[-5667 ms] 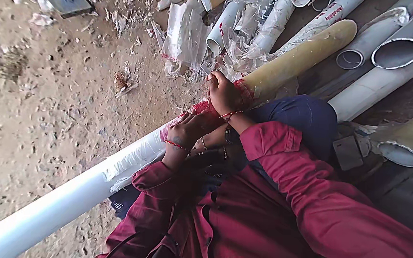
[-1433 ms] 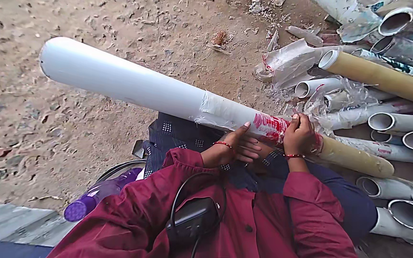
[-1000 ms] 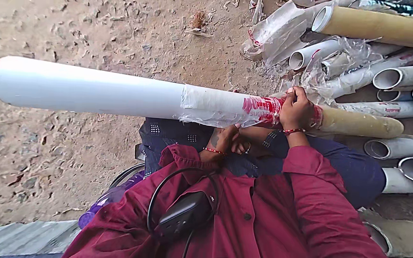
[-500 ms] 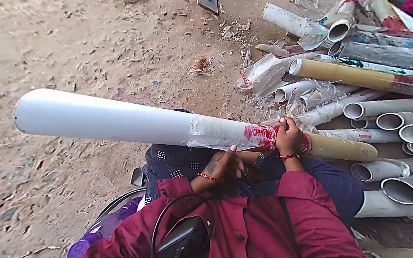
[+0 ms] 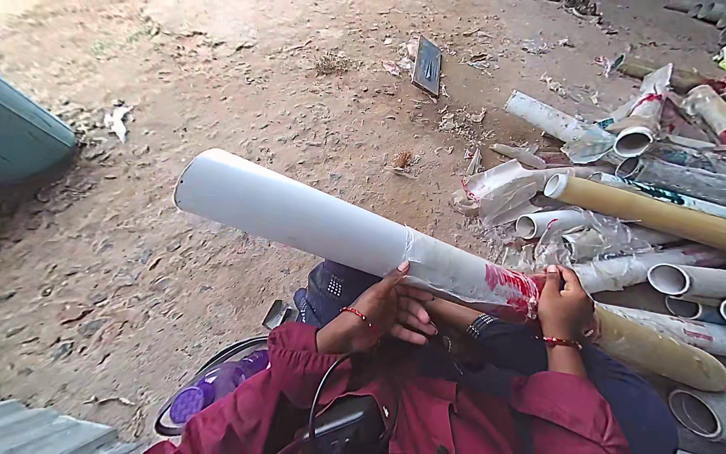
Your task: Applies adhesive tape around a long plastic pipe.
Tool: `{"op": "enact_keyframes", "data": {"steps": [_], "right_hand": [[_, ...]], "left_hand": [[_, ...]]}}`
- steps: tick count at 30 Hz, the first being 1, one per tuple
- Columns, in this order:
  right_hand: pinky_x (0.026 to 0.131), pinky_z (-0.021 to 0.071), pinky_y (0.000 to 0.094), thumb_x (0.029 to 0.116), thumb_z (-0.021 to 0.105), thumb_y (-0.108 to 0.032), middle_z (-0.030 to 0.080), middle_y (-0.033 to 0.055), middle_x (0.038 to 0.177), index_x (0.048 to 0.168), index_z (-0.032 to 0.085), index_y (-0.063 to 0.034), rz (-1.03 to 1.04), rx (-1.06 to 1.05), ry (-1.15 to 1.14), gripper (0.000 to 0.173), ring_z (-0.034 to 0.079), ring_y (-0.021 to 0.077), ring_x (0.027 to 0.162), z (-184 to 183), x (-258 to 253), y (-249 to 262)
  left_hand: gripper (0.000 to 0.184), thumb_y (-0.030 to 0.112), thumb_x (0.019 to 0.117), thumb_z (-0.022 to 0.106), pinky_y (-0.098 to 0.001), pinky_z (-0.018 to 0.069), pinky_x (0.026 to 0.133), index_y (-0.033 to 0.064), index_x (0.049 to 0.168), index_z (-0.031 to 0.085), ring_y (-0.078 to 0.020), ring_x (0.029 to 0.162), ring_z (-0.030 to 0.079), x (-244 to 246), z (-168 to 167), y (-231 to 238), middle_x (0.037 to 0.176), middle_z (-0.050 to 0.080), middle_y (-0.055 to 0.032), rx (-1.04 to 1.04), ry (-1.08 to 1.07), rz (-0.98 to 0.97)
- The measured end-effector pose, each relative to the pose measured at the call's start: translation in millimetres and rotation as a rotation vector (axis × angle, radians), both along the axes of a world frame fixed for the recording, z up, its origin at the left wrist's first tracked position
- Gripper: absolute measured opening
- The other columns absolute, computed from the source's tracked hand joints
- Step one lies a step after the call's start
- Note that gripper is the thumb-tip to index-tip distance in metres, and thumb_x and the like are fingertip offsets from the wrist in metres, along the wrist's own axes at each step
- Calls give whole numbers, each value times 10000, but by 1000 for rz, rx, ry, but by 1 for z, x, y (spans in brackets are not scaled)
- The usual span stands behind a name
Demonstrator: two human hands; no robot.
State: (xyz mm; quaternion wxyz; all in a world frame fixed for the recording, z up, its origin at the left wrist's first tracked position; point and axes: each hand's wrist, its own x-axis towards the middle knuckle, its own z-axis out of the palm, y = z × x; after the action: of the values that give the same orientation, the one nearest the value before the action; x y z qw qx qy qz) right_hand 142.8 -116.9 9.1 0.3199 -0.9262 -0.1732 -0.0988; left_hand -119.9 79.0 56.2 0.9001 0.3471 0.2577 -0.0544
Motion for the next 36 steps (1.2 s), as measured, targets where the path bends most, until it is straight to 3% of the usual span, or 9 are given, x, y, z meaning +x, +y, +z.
{"op": "enact_keyframes", "data": {"steps": [6,13,17,21,23,26,28,32,36], "right_hand": [[854,468,643,1086,446,-213,740,237,1010,1203,704,13,-16,-80,55,362,701,417,968,-1,4,3],[912,482,588,1082,459,-212,751,215,1013,1215,696,25,-14,-68,74,361,711,373,987,-5,5,2],[921,476,581,1085,458,-207,741,223,993,1199,694,23,-33,-51,87,348,703,369,976,-9,5,-1],[879,485,563,1084,458,-215,746,207,964,1190,701,17,-42,-68,62,352,708,349,936,-8,5,6],[882,481,586,1084,450,-217,745,225,994,1190,706,7,-52,-85,66,357,708,378,966,-8,5,10],[878,477,619,1082,442,-210,741,247,1031,1204,702,10,-43,-100,75,362,706,417,993,-12,5,13],[851,482,633,1081,443,-211,743,245,1013,1192,710,10,-23,-89,59,364,707,428,969,-15,6,13],[841,489,637,1080,453,-211,742,254,1019,1199,710,16,-2,-84,51,363,710,443,965,-17,5,12],[821,497,637,1070,472,-193,742,264,1014,1168,720,26,6,-58,25,344,716,456,949,-22,5,11]], "left_hand": [[485,155,1103,222,-289,646,643,78,969,682,-138,648,751,-5,-16,7,677,730,-14,-28,-159,42],[351,205,1089,350,-247,590,515,170,878,628,-79,494,673,-26,-59,-16,552,654,56,148,-266,50],[403,174,1075,349,-239,585,566,187,795,637,-62,502,660,-41,-66,-23,537,636,72,179,-180,18],[365,245,1093,333,-284,616,677,193,878,622,-86,611,709,-41,-71,-8,627,684,65,146,-245,-73],[375,466,1071,448,-311,622,804,214,943,694,-115,791,752,-41,-77,1,796,751,38,34,-344,-150],[708,737,905,542,-363,561,1012,142,1263,678,-184,1098,721,-30,-78,2,1120,758,-33,-77,-468,-311],[974,864,828,484,-399,525,1055,81,1399,580,-239,1202,675,-13,-64,-15,1281,704,-98,-132,-432,-339],[1086,785,911,-86,-486,579,913,26,1366,542,-314,1111,710,31,-16,-39,1241,711,-160,-202,-47,-132],[853,591,1067,9,-412,622,718,14,1069,637,-242,773,750,58,-1,-39,898,750,-108,-76,257,174]]}}
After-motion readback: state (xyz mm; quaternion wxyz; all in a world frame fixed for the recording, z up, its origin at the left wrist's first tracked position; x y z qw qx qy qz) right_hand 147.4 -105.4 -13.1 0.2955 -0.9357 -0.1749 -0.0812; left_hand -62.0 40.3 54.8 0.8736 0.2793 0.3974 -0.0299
